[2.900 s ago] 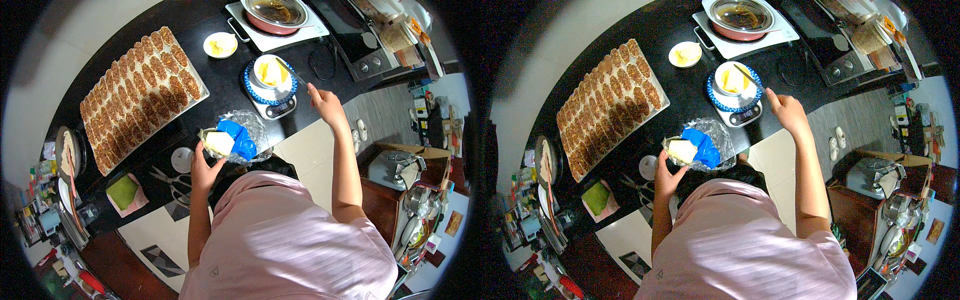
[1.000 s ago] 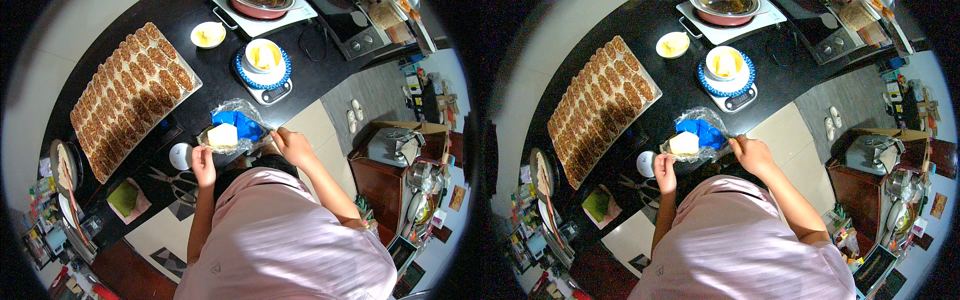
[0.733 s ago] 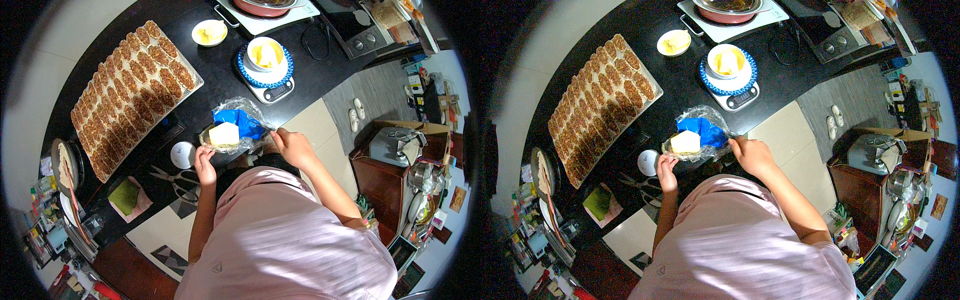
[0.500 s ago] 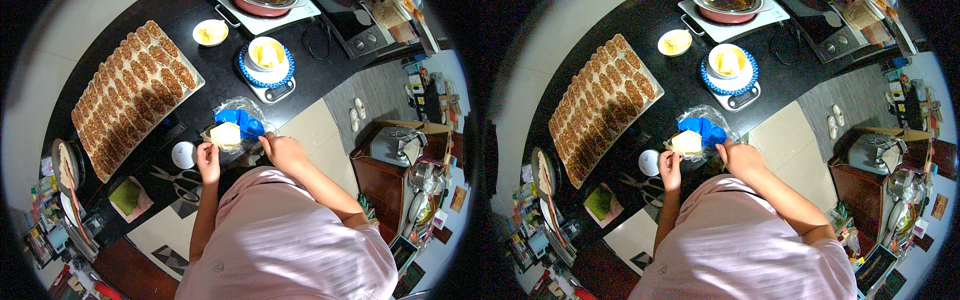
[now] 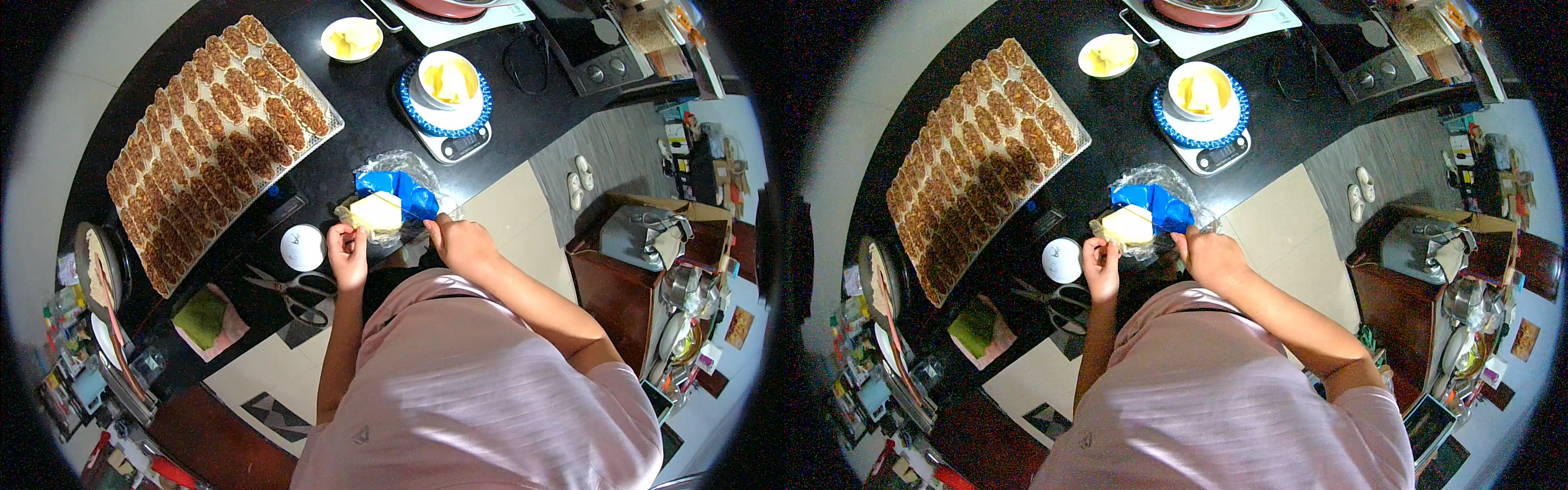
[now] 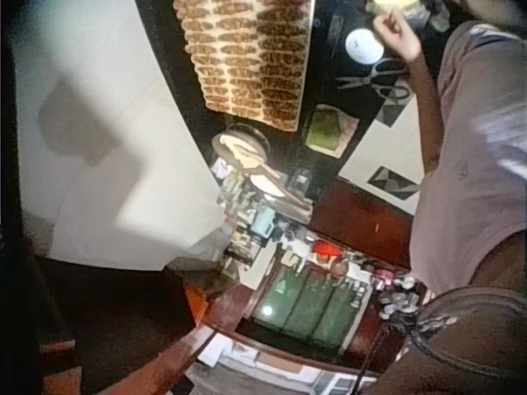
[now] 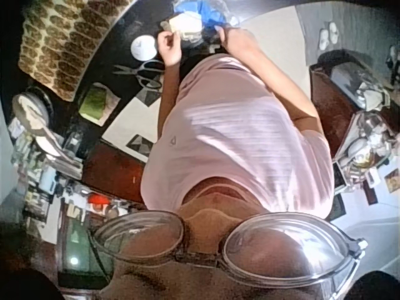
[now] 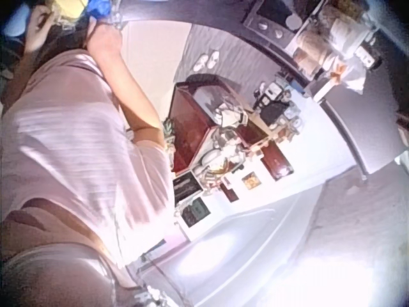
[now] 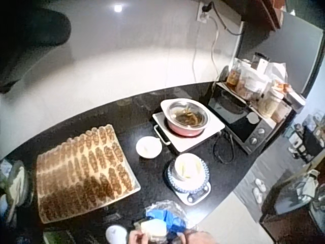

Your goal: The person retrieves a block of butter from a refrigerator, removes a piece from a bowl on the counter, and uses a knife to cut and weigh several portions of butter on a digital scale.

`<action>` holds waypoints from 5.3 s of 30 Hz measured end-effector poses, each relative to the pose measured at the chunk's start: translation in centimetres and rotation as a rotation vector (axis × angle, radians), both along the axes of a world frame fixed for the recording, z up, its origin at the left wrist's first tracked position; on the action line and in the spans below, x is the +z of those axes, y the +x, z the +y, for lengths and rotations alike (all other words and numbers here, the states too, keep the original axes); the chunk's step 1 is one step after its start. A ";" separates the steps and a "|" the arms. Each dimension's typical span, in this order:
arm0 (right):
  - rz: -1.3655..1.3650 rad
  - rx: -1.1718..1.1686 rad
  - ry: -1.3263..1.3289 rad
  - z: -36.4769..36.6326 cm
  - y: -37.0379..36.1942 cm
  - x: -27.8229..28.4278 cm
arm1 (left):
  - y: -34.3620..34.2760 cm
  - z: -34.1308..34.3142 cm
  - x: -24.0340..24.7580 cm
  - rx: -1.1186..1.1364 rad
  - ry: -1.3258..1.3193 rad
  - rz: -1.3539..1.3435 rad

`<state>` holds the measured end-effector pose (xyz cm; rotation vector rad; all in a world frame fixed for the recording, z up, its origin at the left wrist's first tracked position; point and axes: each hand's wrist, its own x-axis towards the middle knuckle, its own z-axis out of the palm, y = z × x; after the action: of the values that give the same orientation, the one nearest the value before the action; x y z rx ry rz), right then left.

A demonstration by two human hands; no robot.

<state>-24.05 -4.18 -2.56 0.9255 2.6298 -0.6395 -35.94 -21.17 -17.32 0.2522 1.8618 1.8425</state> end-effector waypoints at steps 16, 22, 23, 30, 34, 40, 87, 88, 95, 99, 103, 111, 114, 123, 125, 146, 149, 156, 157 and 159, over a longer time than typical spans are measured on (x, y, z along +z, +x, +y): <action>0.000 -0.041 -0.047 -0.4 -0.2 -3.2 | -0.2 0.5 1.9 -0.046 -0.086 -0.064; -0.005 -0.049 -0.039 -0.4 -0.9 -3.6 | -0.3 0.6 2.9 -0.053 -0.164 -0.063; -0.016 -0.041 -0.033 -0.4 -1.1 -3.6 | -0.3 0.7 3.1 -0.052 -0.166 -0.055; -0.041 -0.068 -0.062 -0.6 -1.4 -4.8 | -0.3 0.9 3.3 -0.044 -0.166 -0.054; -0.017 -0.058 -0.049 -0.8 -1.0 -6.3 | -0.4 0.7 3.2 -0.065 -0.166 -0.060; -0.062 -0.069 -0.068 -1.0 -1.3 -7.1 | -0.7 0.2 2.0 -0.100 -0.118 -0.153; 0.343 -0.220 0.093 16.9 0.9 3.1 | -14.1 34.9 17.5 -1.038 -0.526 0.822; 0.347 -0.239 0.081 16.8 1.4 3.0 | -14.2 34.7 17.4 -0.980 -0.499 0.919; 0.381 -0.358 -0.129 15.4 3.8 2.1 | -12.5 28.0 21.6 -0.643 -0.245 1.057; 0.326 -0.371 -0.251 13.7 5.1 1.4 | -8.5 19.8 24.0 -0.467 -0.296 0.851; 0.193 -0.251 -0.305 10.4 4.7 1.6 | -5.0 10.6 19.6 -0.367 -0.397 0.717; 0.167 -0.153 -0.245 6.2 2.2 0.5 | -0.2 0.5 9.0 -0.142 -0.564 0.326; 0.137 -0.103 -0.195 4.6 1.7 0.6 | -0.3 0.7 8.3 -0.169 -0.502 0.209; 0.084 0.067 -0.047 1.9 -0.5 1.4 | 0.3 1.3 5.5 -0.030 -0.153 0.013; 0.075 0.128 0.003 2.3 -0.9 1.0 | 0.5 1.4 4.5 0.001 -0.120 -0.001; -0.013 0.283 -0.017 3.5 -2.7 -2.2 | 1.6 2.1 3.7 0.117 -0.221 0.119; -0.020 0.283 -0.016 3.6 -3.0 -2.7 | 1.6 2.2 3.4 0.125 -0.252 0.167; -0.100 0.250 -0.061 3.4 -3.6 -3.8 | 1.5 2.2 3.7 0.121 -0.274 0.201; -0.120 0.244 -0.067 3.4 -3.7 -4.0 | 1.5 2.2 3.7 0.125 -0.275 0.205; -0.162 0.231 -0.079 3.4 -3.7 -4.8 | 1.6 2.2 3.6 0.129 -0.276 0.214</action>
<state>-27.78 -0.78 -7.39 0.6119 2.4975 -0.5788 -34.36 -18.99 -13.68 0.2440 2.3014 1.6665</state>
